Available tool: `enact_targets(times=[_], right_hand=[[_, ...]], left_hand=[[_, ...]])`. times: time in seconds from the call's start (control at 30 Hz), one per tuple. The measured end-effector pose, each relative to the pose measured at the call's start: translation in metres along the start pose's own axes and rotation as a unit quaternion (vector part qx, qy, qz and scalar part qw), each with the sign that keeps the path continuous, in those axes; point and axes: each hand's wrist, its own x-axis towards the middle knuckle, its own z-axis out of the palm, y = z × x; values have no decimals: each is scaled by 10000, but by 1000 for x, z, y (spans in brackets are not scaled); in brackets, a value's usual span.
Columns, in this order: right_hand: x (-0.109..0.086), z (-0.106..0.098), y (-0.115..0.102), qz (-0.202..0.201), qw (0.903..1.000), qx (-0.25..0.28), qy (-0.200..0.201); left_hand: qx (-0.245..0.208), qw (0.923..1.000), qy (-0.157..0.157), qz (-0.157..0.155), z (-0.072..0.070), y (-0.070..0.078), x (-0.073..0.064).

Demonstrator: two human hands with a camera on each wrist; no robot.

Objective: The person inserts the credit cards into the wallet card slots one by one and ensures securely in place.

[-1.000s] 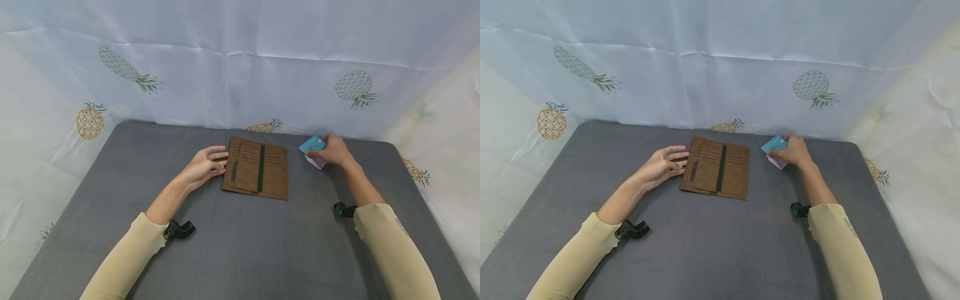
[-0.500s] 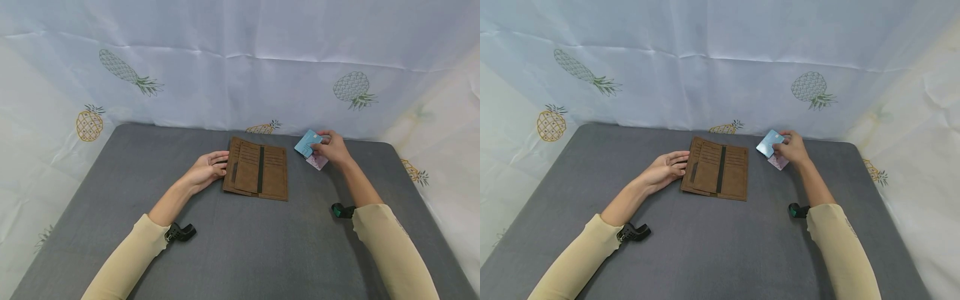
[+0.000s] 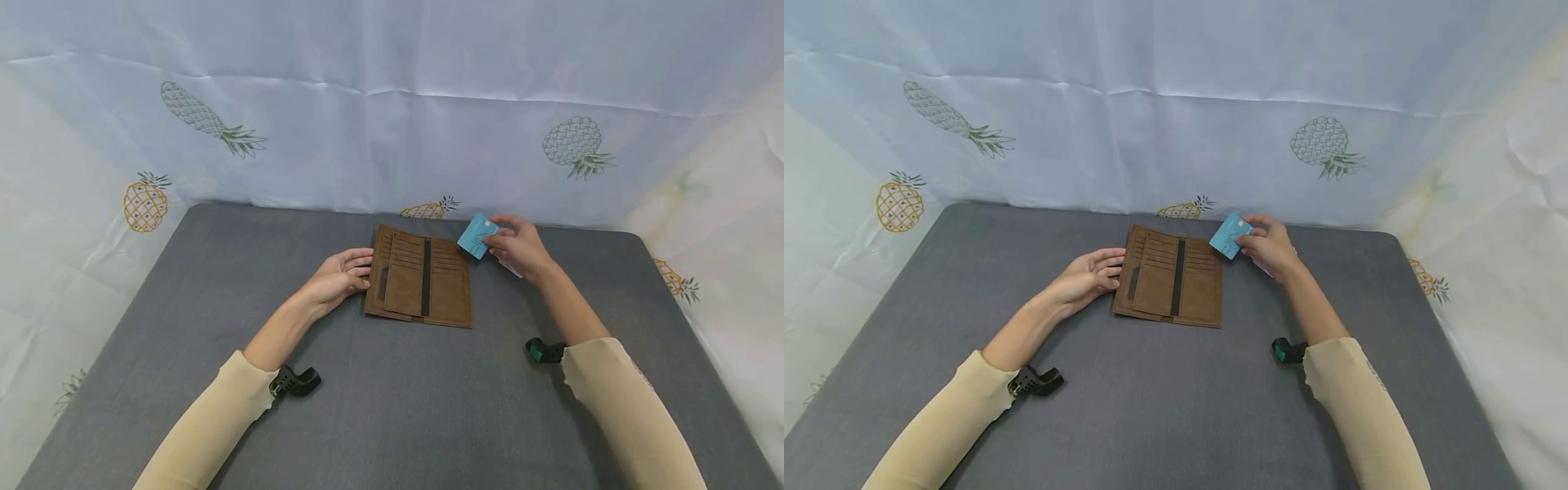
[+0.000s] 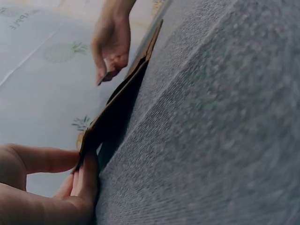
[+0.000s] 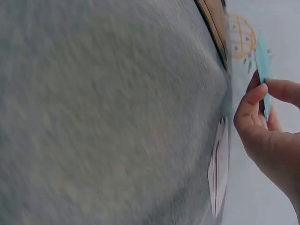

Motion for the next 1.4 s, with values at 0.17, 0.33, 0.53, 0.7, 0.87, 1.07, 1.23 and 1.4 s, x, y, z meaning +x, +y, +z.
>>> enact_targets(times=[0.17,0.33,0.53,0.7,0.87,1.07,1.23,1.4], right_hand=[[2,18,1,-56,9996,-235,-156],[4,29,3,-310,9968,-724,-157],[3,34,7,-651,9850,-1577,-248],[1,35,10,-855,9785,-1832,-414],[-1,34,13,-1028,9724,-1963,-736],[-2,35,12,-1109,9667,-2119,-915],[-2,35,13,-1125,9627,-2249,-995],[-2,35,14,-1171,9608,-2283,-1049]], left_hand=[[0,10000,65,49,2,-2,-2],[-15,10000,72,39,1,-2,-1],[-41,10000,39,17,0,-3,1],[-17,10000,35,34,0,-2,1],[30,10000,59,13,1,-2,0],[29,10000,78,34,1,-3,-1],[-58,9999,89,30,1,-4,-1],[-101,9999,91,56,1,-4,-2]])
